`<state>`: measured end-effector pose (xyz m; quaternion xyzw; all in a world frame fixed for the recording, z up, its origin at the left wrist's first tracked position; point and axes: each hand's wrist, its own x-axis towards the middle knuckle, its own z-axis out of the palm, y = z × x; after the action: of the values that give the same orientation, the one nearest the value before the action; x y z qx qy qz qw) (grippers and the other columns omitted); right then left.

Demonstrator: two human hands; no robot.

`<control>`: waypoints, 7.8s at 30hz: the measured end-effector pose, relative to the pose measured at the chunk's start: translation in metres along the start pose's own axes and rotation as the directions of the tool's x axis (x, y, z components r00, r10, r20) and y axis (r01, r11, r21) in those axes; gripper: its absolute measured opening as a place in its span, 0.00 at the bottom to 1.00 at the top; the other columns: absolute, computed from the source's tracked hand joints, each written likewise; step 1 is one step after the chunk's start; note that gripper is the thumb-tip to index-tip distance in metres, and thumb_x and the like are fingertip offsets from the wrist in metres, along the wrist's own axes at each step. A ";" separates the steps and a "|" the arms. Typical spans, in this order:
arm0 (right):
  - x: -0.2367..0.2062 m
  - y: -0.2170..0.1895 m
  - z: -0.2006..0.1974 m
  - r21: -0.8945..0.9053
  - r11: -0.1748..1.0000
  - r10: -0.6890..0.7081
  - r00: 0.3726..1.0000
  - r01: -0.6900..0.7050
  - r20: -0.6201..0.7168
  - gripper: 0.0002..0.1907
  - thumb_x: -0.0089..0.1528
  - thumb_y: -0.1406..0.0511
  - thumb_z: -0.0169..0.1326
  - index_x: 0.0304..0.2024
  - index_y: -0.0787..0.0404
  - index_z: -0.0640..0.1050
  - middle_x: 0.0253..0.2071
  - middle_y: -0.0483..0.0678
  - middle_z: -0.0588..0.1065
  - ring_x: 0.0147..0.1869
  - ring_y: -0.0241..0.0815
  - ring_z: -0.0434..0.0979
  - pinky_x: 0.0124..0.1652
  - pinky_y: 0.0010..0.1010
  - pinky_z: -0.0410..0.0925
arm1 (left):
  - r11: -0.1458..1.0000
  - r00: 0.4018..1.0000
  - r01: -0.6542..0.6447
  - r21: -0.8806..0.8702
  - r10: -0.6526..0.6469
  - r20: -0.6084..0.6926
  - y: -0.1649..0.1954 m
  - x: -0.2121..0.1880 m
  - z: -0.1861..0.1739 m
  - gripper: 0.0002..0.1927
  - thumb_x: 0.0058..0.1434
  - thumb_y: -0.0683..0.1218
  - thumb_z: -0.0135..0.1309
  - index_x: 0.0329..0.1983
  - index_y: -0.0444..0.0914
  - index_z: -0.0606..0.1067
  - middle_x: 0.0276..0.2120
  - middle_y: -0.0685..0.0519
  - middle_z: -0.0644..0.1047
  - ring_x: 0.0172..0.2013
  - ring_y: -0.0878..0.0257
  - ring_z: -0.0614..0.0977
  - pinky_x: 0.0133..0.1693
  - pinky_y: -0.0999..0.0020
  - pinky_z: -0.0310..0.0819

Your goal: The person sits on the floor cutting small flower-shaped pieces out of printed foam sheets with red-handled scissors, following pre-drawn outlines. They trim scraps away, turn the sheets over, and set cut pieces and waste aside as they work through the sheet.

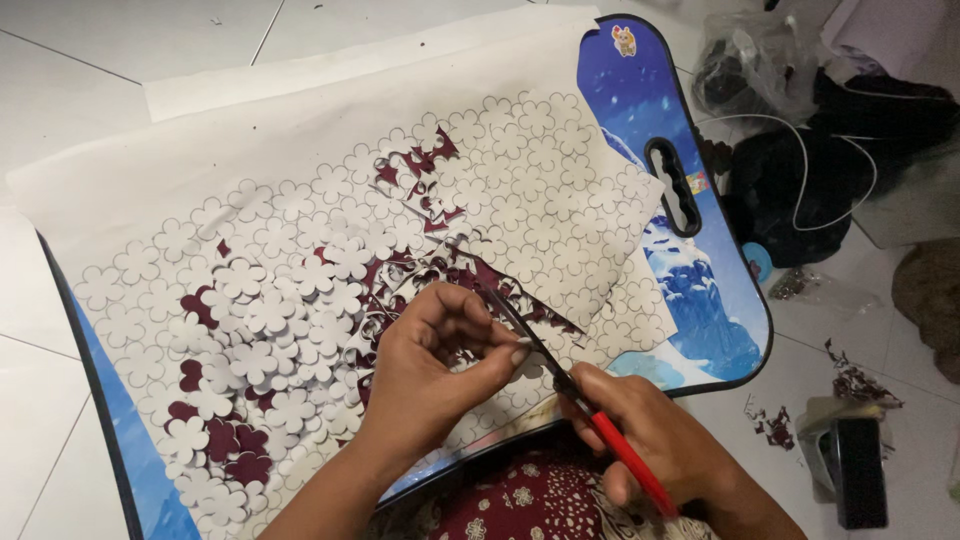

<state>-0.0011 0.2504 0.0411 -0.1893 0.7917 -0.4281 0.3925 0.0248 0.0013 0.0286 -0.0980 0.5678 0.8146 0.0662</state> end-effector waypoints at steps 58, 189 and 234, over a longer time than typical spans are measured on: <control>0.012 0.032 -0.017 0.482 0.875 0.012 0.998 -0.040 0.059 0.45 0.53 0.31 0.54 0.39 0.67 0.76 0.18 0.40 0.65 0.18 0.31 0.63 0.19 0.23 0.57 | -0.074 0.744 -0.398 0.914 0.557 0.369 0.014 0.036 -0.031 0.17 0.58 0.51 0.61 0.48 0.41 0.81 0.51 0.47 0.82 0.54 0.52 0.80 0.57 0.55 0.71; -0.069 0.073 0.005 0.071 0.985 0.155 0.988 -0.155 0.014 0.32 0.55 0.40 0.60 0.31 0.61 0.71 0.22 0.42 0.69 0.26 0.36 0.69 0.27 0.32 0.65 | 0.967 0.945 -0.098 0.233 0.164 -0.283 -0.068 -0.034 0.043 0.27 0.66 0.43 0.58 0.67 0.31 0.71 0.53 0.40 0.81 0.56 0.61 0.82 0.57 0.69 0.77; -0.059 0.064 0.019 0.118 0.992 0.042 0.999 -0.038 -0.030 0.40 0.58 0.30 0.44 0.33 0.61 0.71 0.22 0.42 0.69 0.25 0.33 0.70 0.25 0.30 0.66 | 0.984 0.974 -0.099 0.151 0.127 -0.189 -0.072 -0.040 0.055 0.31 0.62 0.38 0.62 0.69 0.33 0.70 0.33 0.50 0.86 0.34 0.73 0.83 0.40 0.77 0.79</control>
<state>0.0531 0.3135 0.0090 -0.1432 0.7751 -0.4689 0.3986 0.0754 0.0781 -0.0095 -0.1409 0.6323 0.7612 -0.0303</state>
